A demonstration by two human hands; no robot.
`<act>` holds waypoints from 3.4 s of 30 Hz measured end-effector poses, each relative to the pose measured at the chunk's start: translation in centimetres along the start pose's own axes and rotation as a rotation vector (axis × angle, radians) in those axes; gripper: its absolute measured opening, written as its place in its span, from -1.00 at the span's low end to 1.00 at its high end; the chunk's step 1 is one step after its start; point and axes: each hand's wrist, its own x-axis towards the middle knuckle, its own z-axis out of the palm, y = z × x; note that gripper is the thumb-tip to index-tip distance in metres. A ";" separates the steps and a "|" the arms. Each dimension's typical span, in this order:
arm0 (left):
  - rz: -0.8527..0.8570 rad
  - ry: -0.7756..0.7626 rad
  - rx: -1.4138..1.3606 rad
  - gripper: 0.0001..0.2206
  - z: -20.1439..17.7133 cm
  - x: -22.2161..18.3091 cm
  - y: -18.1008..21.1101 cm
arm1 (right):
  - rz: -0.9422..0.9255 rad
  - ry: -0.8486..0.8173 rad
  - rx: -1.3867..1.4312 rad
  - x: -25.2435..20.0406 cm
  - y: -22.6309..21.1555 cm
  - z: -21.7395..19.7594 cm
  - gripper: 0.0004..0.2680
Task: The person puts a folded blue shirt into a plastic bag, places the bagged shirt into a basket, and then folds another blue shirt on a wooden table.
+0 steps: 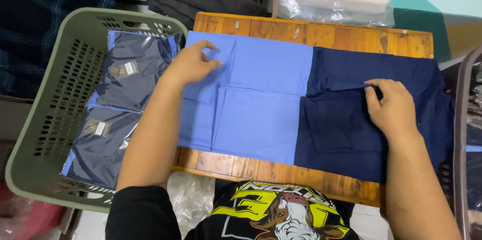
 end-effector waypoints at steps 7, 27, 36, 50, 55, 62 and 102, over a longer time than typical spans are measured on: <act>0.107 -0.004 0.193 -0.48 4.2 2.5 -2.1 | -0.087 -0.008 -0.062 -0.2 0.0 1.4 -0.76; -0.131 0.007 -0.219 -0.82 -4.7 -3.6 -0.1 | -0.104 0.024 0.015 -0.7 1.1 2.6 -0.80; 0.096 0.140 0.280 -0.15 7.1 -7.0 -4.1 | -0.032 0.045 -0.021 -1.1 1.4 3.7 -0.73; 0.365 0.167 0.519 -0.71 8.6 -3.7 -3.0 | -0.149 -0.125 -0.371 3.1 -10.6 -0.9 -0.49; 0.317 0.187 0.334 -0.70 6.9 -5.0 -3.6 | -0.497 -0.176 0.070 8.9 -20.6 5.8 -0.56; 0.370 0.242 0.147 -0.66 6.7 -7.0 -5.3 | -0.642 -0.390 -0.057 16.1 -28.7 12.0 -0.53; 0.027 0.334 0.182 -0.44 -1.2 -5.3 -25.6 | -0.682 -0.369 0.087 17.3 -31.2 10.4 -0.50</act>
